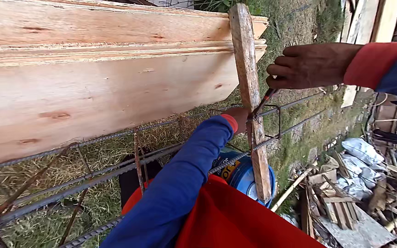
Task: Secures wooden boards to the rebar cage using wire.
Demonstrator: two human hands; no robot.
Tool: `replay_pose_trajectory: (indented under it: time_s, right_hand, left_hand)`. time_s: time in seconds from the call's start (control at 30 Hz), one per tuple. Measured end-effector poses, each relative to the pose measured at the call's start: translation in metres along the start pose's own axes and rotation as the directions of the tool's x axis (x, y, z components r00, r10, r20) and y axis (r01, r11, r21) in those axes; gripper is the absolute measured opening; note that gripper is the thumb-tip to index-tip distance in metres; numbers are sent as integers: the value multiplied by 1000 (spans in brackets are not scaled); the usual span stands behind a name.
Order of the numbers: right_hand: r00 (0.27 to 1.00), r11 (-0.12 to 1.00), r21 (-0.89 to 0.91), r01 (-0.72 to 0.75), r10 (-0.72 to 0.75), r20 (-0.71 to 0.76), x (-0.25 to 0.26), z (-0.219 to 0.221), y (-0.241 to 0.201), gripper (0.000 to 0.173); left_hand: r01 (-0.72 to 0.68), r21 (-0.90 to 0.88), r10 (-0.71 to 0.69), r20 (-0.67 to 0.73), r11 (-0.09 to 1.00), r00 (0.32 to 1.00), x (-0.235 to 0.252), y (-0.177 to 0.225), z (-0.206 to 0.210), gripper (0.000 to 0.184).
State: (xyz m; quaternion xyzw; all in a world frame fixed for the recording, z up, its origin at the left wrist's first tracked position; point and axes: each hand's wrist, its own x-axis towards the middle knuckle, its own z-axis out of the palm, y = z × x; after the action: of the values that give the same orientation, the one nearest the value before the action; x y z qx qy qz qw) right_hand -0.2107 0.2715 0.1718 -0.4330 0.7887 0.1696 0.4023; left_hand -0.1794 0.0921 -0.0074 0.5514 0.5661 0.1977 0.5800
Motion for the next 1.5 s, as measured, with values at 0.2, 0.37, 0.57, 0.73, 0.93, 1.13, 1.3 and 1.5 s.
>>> replay_pose_trajectory:
  time_s: [0.2,0.37,0.57,0.73,0.93,1.13,1.3,1.5]
  right_hand:
    - [886,939,185,-289,189,424,-23,10,-19,66]
    - [867,892,182,-415,326,378,-40,26,-29,45]
    - [930,945,105,-311,280,237,-49,38,-36,57]
    - [807,840,178,-512,400,435,-45,39,-60,55]
    - [631,532,397,-748,384,674,-54,49,-86,90]
    - [747,672,330,-663,621,235,-70,80,-130,89]
    - [792,790,196,-581,604,-89,-75,93,-142,92]
    - [846,868,74,-490,495,-200,-78,105,-125,93]
  left_hand:
    - [-32,-15,31,-21,999,999,1,-4,2,31]
    - [-21,-15,21,-7,1000,1000,-1,0,-1,29]
    - [-47,2,47,-22,999,999,2,-2,0,32]
    - [-16,7,16,-18,1000,1000,5,-3,1,38]
    - [-9,27,11,-38,1000,999,11,-5,7,40]
    - [26,62,-24,-39,998,999,13,-4,9,43]
    - [22,74,-18,-57,997,998,13,-4,10,45]
    - [54,115,-51,-36,992,998,13,1,9,47]
